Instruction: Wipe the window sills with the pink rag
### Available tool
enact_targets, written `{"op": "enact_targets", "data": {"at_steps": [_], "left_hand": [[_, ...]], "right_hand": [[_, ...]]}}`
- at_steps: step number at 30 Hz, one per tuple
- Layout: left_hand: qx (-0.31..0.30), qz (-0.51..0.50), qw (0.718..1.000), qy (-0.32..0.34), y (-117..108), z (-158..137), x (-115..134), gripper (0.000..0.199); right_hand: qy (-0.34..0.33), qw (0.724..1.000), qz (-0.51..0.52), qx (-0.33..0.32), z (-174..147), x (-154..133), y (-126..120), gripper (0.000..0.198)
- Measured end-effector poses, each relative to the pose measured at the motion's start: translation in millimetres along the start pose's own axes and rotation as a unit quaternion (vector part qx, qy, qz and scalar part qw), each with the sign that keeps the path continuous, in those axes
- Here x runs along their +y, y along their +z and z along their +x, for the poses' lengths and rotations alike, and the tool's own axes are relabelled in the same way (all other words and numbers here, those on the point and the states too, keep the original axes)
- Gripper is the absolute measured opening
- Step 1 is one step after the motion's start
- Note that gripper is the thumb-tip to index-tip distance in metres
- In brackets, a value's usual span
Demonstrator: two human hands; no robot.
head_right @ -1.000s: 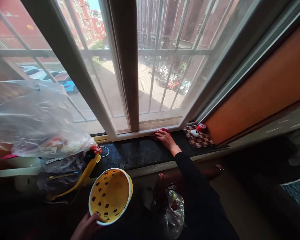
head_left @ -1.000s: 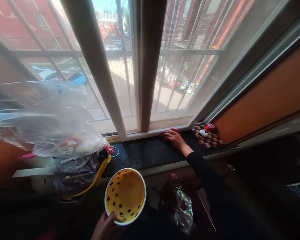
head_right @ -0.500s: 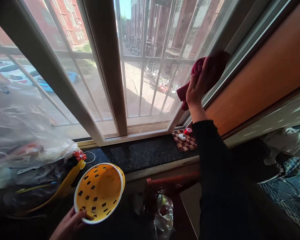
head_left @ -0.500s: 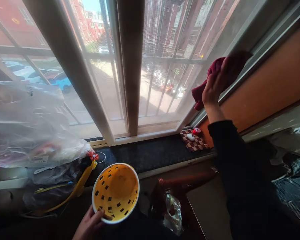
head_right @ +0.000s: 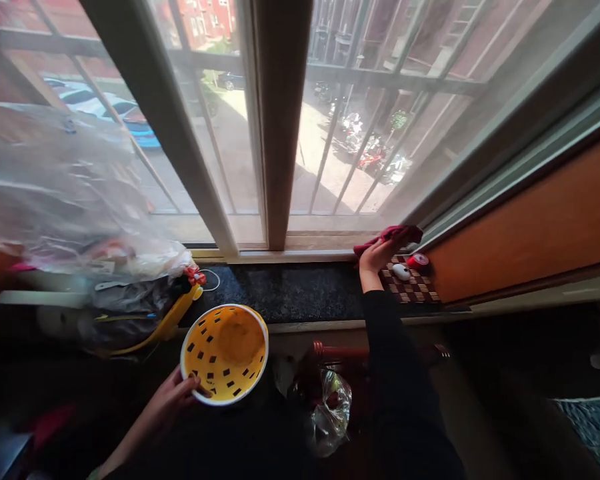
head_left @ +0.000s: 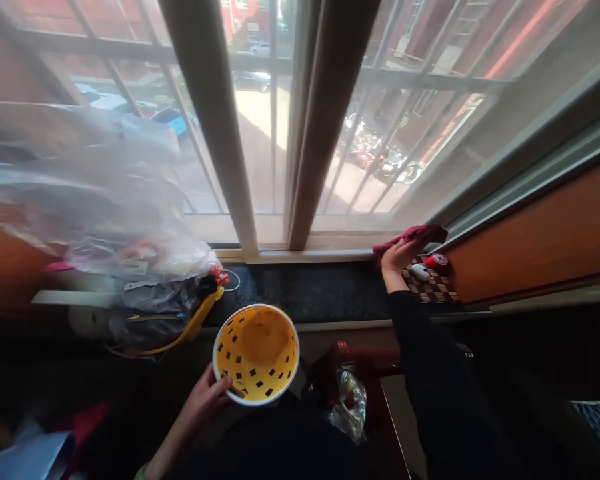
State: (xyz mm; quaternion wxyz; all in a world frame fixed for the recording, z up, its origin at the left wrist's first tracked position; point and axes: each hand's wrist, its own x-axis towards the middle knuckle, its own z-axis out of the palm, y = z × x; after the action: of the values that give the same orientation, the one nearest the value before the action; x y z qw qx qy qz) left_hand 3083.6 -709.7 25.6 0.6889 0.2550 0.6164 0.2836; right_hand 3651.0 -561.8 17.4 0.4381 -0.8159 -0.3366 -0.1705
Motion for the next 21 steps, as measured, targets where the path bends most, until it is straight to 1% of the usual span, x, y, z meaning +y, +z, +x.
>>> {"op": "enact_targets", "data": {"at_steps": [1,2,3,4,6,8,9,10,12,13,15,17,18,19,20,21], "left_hand": [[-0.006,-0.003,1.0,0.002,-1,-2,0,0.073],[-0.011,-0.005,1.0,0.004,-2,-3,-2,0.074],[-0.015,-0.007,1.0,0.007,-3,-5,-4,0.074],[-0.017,-0.01,1.0,0.009,-5,-7,-7,0.075],[-0.018,-0.017,1.0,0.011,-11,-11,-14,0.075],[-0.015,-0.025,1.0,0.008,-18,-14,-23,0.074],[-0.012,-0.031,0.999,0.004,-22,-15,-28,0.075],[-0.008,-0.039,0.999,0.0,-26,-16,-33,0.074],[0.007,-0.055,0.998,-0.008,-34,-18,-43,0.074],[0.017,-0.063,0.998,-0.009,-38,-18,-47,0.074],[0.036,-0.074,0.997,-0.01,-44,-20,-53,0.073],[0.04,-0.077,0.996,-0.005,-49,-21,-55,0.072],[0.035,-0.078,0.996,0.001,-51,-22,-56,0.072],[0.03,-0.08,0.996,0.008,-53,-23,-55,0.073],[0.025,-0.084,0.996,0.016,-53,-24,-55,0.074],[0.023,-0.089,0.995,0.024,-54,-24,-55,0.075]], "right_hand": [[0.034,0.999,-0.001,0.007,-12,12,2,0.054],[0.054,0.999,0.0,0.005,-24,25,2,0.053],[0.063,0.998,-0.003,-0.01,-34,36,0,0.052],[0.062,0.997,-0.01,-0.039,-44,46,-2,0.051],[0.043,0.99,-0.048,-0.127,-64,56,-7,0.049],[0.01,0.974,-0.1,-0.201,-90,47,-5,0.049],[-0.013,0.968,-0.116,-0.224,-106,34,-1,0.049],[-0.04,0.964,-0.115,-0.238,-125,14,5,0.048],[-0.113,0.953,-0.066,-0.275,-169,-39,22,0.046],[-0.162,0.938,-0.021,-0.307,-194,-72,31,0.046],[-0.241,0.897,0.065,-0.365,-241,-139,48,0.047],[-0.274,0.857,0.116,-0.422,-275,-193,59,0.051],[-0.29,0.837,0.129,-0.447,-285,-211,62,0.053],[-0.307,0.82,0.137,-0.464,-288,-221,63,0.053],[-0.326,0.809,0.138,-0.47,-287,-225,62,0.05],[-0.343,0.806,0.135,-0.463,-282,-222,61,0.047]]}}
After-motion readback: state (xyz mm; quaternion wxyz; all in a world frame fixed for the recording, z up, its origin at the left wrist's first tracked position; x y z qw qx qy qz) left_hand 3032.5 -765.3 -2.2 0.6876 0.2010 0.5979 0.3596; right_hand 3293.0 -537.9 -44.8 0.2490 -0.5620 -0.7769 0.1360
